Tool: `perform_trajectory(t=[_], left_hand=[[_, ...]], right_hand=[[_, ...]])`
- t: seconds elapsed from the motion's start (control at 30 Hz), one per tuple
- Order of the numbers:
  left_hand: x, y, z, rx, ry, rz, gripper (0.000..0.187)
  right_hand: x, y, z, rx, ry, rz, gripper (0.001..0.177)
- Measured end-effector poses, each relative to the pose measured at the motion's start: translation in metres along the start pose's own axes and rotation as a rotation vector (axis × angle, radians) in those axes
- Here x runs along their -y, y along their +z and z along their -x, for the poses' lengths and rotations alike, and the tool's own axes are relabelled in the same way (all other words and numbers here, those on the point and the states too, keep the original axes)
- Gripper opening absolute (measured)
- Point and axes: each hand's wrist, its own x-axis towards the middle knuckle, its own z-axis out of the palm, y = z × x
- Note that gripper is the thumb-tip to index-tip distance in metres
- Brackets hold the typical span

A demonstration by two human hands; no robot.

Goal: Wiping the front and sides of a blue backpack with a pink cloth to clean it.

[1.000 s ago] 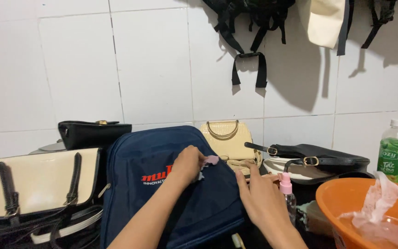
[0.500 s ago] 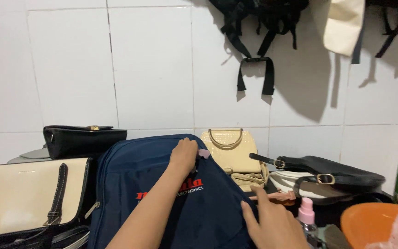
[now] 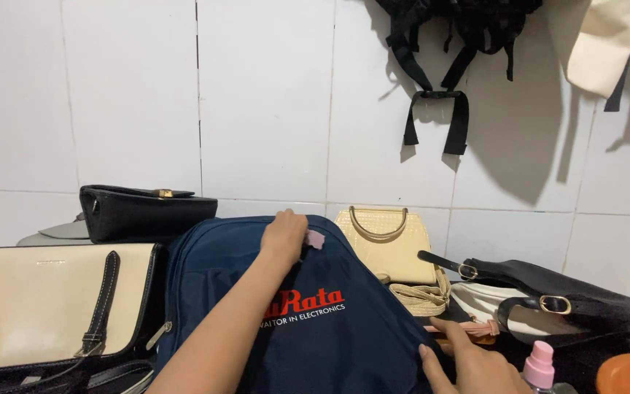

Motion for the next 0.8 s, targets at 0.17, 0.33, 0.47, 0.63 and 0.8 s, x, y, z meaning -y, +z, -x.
perform_trajectory(t=[0.17, 0.33, 0.47, 0.63, 0.8], left_hand=[[0.021, -0.028, 0.024, 0.084, -0.063, -0.003, 0.038], [0.063, -0.040, 0.037, 0.077, -0.104, 0.002, 0.038], [0.101, -0.045, 0.056, 0.002, -0.126, -0.019, 0.027], [0.130, -0.066, 0.093, -0.007, -0.174, -0.011, 0.015], [0.140, -0.059, 0.105, -0.009, -0.201, -0.012, 0.036]], right_hand=[[0.003, -0.011, 0.008, 0.019, -0.012, -0.029, 0.054], [0.003, -0.016, 0.005, 0.052, 0.017, 0.021, 0.058], [-0.001, -0.015, 0.008, -0.004, -0.030, -0.058, 0.055], [0.003, -0.019, 0.014, -0.025, -0.071, -0.116, 0.052], [0.002, -0.011, 0.009, -0.016, -0.085, -0.065, 0.053]])
